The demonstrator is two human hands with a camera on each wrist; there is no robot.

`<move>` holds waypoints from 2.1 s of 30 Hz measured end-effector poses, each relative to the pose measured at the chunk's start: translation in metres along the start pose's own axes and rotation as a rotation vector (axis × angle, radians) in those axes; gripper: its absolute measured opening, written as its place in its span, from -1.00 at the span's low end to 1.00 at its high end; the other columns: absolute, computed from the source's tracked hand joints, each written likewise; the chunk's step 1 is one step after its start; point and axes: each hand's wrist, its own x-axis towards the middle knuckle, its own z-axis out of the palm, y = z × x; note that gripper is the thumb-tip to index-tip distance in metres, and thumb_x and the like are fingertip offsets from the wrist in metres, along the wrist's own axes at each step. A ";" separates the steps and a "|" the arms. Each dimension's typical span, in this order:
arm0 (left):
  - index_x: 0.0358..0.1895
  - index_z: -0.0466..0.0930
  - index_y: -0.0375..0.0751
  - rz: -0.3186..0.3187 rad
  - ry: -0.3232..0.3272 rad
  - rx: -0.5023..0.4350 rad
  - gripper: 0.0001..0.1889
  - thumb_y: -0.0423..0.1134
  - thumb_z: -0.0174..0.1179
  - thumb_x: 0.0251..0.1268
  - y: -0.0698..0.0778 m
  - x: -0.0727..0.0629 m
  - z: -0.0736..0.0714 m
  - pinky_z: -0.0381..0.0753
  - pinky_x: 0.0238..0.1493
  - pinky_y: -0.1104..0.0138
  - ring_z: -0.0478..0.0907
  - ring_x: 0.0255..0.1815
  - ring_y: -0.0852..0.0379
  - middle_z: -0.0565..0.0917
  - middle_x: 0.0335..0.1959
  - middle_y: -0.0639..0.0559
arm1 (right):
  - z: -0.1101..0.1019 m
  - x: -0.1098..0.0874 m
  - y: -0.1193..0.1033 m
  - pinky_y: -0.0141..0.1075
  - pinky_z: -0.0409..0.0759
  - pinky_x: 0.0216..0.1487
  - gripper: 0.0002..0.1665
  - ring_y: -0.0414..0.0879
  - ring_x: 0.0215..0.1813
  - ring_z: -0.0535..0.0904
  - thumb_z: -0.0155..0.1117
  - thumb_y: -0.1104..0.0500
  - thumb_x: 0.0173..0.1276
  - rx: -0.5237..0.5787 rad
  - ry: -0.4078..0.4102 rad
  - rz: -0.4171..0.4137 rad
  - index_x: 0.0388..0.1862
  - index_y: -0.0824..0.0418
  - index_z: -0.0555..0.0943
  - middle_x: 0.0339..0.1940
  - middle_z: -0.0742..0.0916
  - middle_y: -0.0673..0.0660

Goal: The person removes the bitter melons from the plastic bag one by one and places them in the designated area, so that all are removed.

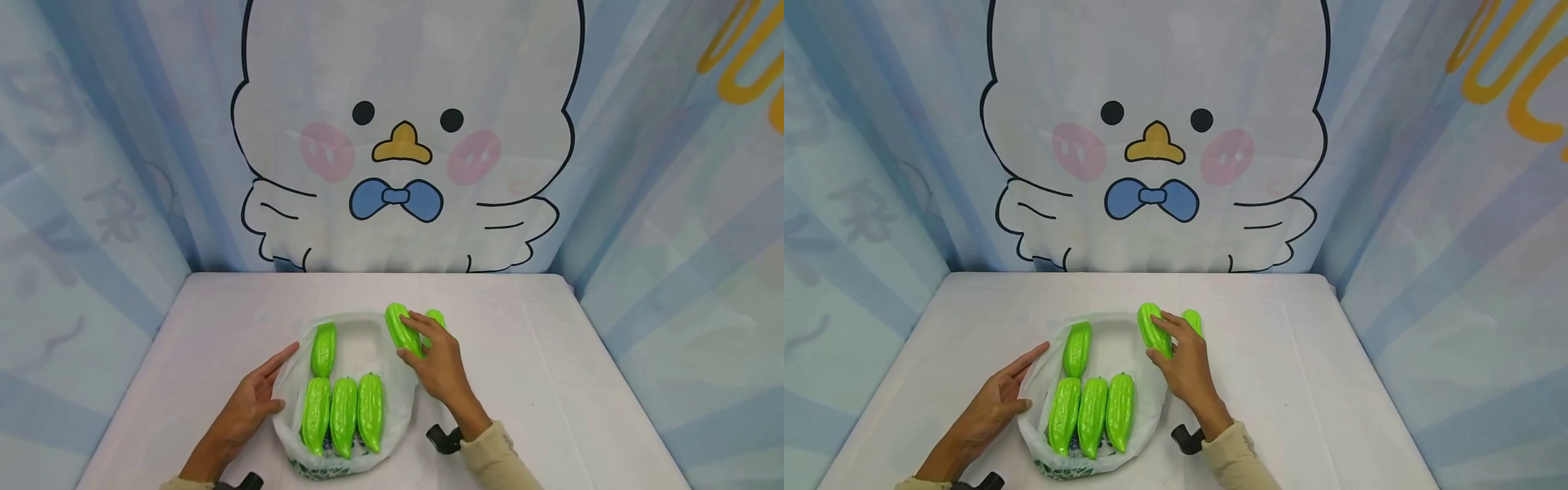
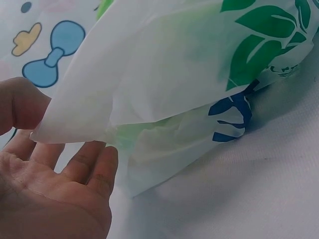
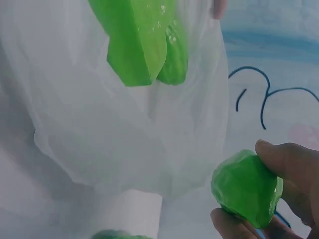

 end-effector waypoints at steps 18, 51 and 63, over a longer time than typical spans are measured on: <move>0.75 0.03 -0.04 0.003 0.007 0.005 0.08 -0.64 0.19 0.10 0.000 0.000 -0.001 0.36 0.41 0.64 0.24 0.49 0.71 0.00 0.80 -0.10 | -0.040 0.008 0.051 0.11 0.69 0.29 -0.24 0.22 0.56 0.49 0.56 0.31 0.28 -0.088 0.191 0.169 0.48 0.09 0.60 0.58 0.53 0.17; 0.75 0.04 -0.05 -0.029 0.006 -0.011 0.08 -0.63 0.23 0.09 -0.001 0.001 0.000 0.33 0.43 0.64 0.19 0.52 0.68 -0.03 0.80 -0.03 | -0.046 0.006 0.106 0.12 0.51 0.54 -0.23 0.33 0.56 0.45 0.53 0.32 0.30 -0.167 0.186 0.320 0.50 0.21 0.54 0.58 0.48 0.35; 0.75 0.04 -0.04 -0.022 0.009 0.010 0.08 -0.64 0.19 0.09 -0.001 0.002 0.000 0.28 0.44 0.66 0.11 0.61 0.59 -0.02 0.80 0.00 | -0.048 0.004 0.093 0.19 0.35 0.64 -0.24 0.30 0.60 0.40 0.57 0.30 0.25 -0.228 0.273 0.251 0.45 0.18 0.59 0.55 0.53 0.32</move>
